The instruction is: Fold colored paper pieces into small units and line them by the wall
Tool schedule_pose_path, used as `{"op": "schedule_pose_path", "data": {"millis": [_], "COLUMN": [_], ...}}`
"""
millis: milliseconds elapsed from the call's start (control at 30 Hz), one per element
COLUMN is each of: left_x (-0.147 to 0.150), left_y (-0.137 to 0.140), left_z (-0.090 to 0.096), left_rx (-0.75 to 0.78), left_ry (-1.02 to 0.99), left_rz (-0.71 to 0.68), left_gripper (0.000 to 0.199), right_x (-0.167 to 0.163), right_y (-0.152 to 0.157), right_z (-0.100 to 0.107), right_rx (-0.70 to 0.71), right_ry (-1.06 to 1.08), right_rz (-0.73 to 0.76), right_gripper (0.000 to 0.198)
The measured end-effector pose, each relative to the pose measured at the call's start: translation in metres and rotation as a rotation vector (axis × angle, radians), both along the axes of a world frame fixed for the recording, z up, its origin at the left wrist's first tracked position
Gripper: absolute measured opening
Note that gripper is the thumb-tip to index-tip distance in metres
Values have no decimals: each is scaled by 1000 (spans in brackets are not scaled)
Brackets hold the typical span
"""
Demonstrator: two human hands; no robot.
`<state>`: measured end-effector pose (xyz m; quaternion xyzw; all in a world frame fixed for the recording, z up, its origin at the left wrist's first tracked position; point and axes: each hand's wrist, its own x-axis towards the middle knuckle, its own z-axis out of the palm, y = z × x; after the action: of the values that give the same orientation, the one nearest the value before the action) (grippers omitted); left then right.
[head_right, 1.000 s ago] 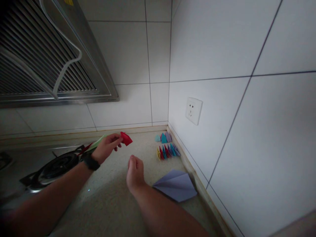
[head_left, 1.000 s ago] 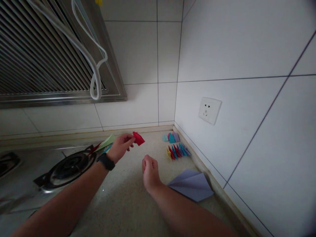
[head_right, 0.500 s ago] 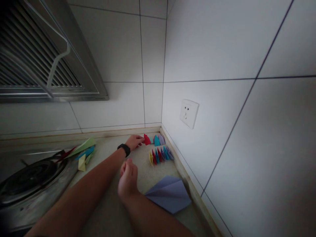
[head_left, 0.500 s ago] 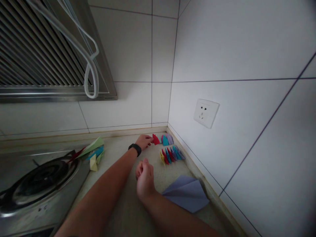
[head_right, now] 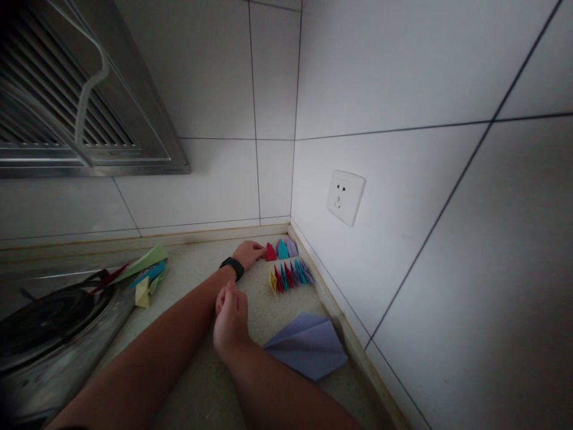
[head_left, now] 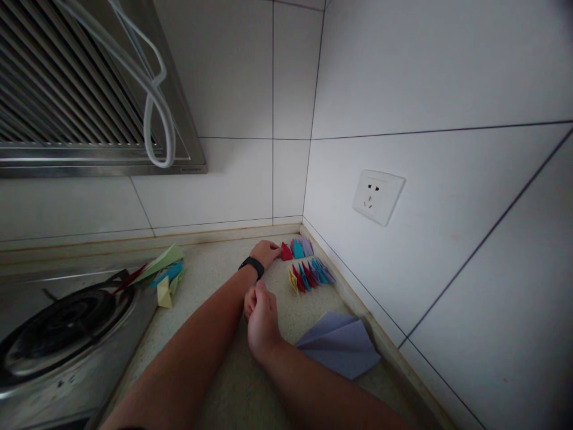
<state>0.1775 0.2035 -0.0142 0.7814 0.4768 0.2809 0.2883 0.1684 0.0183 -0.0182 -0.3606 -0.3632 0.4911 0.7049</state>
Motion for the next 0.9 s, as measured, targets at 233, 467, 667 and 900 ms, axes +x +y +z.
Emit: {"op": "schedule_pose_path", "data": {"millis": [233, 467, 667, 900], "left_x": [0, -1, -2, -1], "left_y": [-3, -2, 0, -2], "left_z": [-5, -14, -17, -18], "left_rx": [28, 51, 57, 59], "left_ry": [-43, -69, -78, -75], "left_rz": [8, -18, -27, -45], "left_gripper": [33, 35, 33, 32], "right_x": [0, 0, 1, 1], "right_y": [1, 0, 0, -1], "right_z": [0, 1, 0, 0], "right_rx": [-28, -19, -7, -11], "right_ry": [-23, -37, -58, -108], "right_rz": [6, 25, 43, 57], "right_gripper": [48, 48, 49, 50]}}
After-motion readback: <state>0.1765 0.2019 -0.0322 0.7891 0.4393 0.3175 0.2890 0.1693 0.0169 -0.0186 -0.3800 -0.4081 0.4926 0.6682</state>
